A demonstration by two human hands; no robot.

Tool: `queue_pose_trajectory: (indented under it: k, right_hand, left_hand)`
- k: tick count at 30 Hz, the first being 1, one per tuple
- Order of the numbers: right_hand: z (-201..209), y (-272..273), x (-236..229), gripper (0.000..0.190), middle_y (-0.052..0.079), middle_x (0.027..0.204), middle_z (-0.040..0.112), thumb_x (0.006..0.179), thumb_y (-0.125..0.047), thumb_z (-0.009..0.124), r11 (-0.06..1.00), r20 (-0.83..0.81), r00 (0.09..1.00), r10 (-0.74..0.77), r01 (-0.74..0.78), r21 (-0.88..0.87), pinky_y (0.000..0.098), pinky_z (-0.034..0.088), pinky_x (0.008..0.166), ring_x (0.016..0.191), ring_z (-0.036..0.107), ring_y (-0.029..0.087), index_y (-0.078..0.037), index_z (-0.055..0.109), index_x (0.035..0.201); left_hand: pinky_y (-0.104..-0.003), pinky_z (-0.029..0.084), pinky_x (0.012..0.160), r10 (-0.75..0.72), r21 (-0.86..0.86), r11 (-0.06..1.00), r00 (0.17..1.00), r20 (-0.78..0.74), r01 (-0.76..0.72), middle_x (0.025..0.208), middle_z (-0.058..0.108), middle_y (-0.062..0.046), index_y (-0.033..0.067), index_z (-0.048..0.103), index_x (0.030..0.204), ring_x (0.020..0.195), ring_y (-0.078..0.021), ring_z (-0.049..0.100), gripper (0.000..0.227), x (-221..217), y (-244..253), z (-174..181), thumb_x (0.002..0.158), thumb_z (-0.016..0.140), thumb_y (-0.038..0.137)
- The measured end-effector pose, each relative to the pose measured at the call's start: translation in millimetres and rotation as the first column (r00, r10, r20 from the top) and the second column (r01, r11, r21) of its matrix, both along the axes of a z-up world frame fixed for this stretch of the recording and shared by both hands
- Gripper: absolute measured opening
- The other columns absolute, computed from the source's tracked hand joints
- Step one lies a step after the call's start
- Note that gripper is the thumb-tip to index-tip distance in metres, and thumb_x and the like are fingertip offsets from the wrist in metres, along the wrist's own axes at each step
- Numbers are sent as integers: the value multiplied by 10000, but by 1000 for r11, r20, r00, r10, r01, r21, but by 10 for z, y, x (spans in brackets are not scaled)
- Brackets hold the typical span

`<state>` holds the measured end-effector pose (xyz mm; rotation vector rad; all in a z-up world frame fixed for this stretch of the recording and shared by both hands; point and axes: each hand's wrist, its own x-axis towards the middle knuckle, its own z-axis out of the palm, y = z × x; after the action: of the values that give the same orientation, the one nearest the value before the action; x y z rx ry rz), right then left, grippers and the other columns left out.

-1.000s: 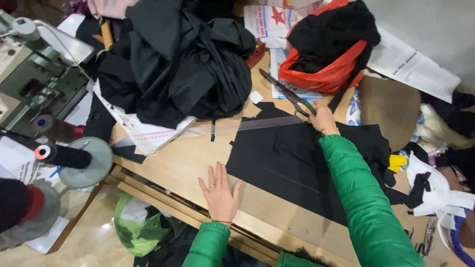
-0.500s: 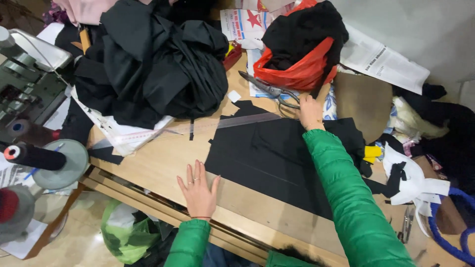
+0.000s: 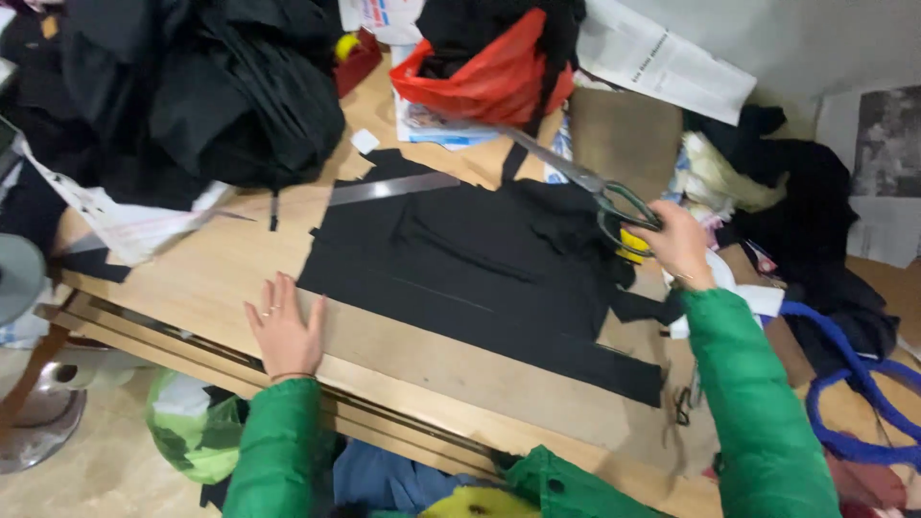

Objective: The person lays a piece of black fabric flat on a wooden table and uses a ruler and chalk to mark a straight line. They then use scissors to cut the fabric along the marked line, creating a long strip. The person continues to cut and trim the fabric into smaller pieces.

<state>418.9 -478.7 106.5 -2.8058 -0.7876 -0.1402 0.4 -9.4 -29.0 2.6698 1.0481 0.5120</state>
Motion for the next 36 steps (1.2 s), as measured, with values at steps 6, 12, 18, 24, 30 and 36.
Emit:
queue_pose_trajectory:
  k: [6,12,18,24,30,36]
  right_hand:
    - [-67,-1599,-305,257,-2,838,645,808,-76,856,831,-365,930,45,168,531,262,447,849,846,573,129,-102,709,1017]
    - [504,-2228,-1036,532,40,804,603,738,-470,829,768,-610,760,225,246,591,305,423,658,723,535,146,-59,703,1052]
    - [456,-2396,-1632,257,70,817,595,912,-248,715,795,-703,604,375,182,579,308,452,674,703,533,164,-40,656,1051]
    - [-82,-3059,-1694,567,94,942,689,900,-128,740,926,-881,418,223,190,325,326,512,810,849,597,171,-30,583,1437]
    - [158,-3246,-1573,552,186,1324,734,965,-338,623,991,-935,352,37,111,81,419,511,1005,1116,626,217,-103,602,1465]
    - [240,-3447,-1402,562,47,1126,784,908,-359,719,993,-937,329,-120,62,-105,313,577,797,924,681,158,-264,643,1456]
  left_hand:
    - [-595,249,1208,32,43,998,990,140,-38,1564,523,-226,-28,511,1538,1479,-372,423,678,-7,-137,-171,1077,563,466]
    - [-723,10,1160,44,-64,997,983,180,-33,1682,263,-218,108,310,1639,1550,-438,140,700,268,-1440,51,1059,469,465]
    - [-587,46,1249,-630,41,770,746,215,637,1652,340,-149,150,453,1530,1573,-349,195,666,593,-3235,213,928,647,361]
    - [-616,64,1234,-929,47,352,342,141,935,1686,269,-139,78,322,1590,1579,-287,199,741,780,-3998,186,1046,367,579]
    - [-620,20,1266,-955,72,297,296,25,952,1707,200,-132,90,243,1614,1596,-250,137,824,1032,-4424,56,995,356,621]
    - [-612,75,1266,-961,79,271,265,76,959,1686,246,-169,48,289,1594,1582,-282,186,832,1131,-4542,90,1010,327,640]
